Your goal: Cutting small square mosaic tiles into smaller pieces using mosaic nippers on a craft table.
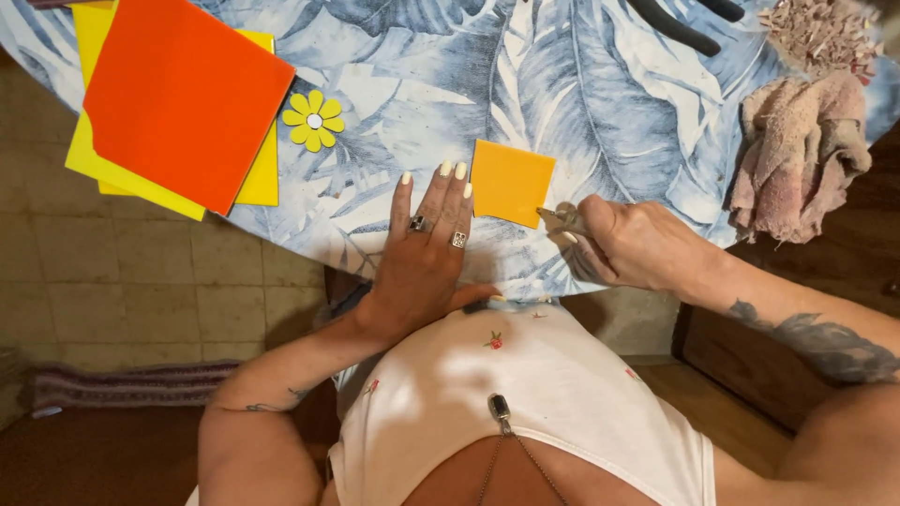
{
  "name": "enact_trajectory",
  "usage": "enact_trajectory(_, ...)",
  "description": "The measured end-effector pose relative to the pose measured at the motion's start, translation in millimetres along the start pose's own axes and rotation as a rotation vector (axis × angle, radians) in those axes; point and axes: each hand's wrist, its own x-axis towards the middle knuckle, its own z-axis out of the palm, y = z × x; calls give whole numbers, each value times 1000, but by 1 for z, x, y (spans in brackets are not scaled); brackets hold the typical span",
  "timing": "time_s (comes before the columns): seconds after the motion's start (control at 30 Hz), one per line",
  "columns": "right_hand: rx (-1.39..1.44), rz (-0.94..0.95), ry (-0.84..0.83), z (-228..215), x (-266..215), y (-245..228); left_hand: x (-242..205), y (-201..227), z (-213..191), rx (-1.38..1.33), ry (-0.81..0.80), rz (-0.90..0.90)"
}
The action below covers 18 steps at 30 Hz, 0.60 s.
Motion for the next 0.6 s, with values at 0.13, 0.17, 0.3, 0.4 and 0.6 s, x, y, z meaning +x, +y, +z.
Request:
enact_trajectory(0.13, 35, 7, -22, -5, 3, -5, 0, -1, -2, -10, -1, 2)
enact_trajectory(0.17, 23, 6, -23, -3, 2, -2, 0, -1, -2, -1, -5, 6)
enact_trajectory(0.3, 31, 20, -72, -9, 5, -5, 0, -1, -3, -2, -18, 8)
enact_trajectory(0.4, 1, 15, -106, -15, 7, -9, 0, -2, -2, 8, -11, 13)
enact_trajectory(0.6, 9, 21, -97, -12, 7, -12, -1, -2, -2, 1, -16, 10)
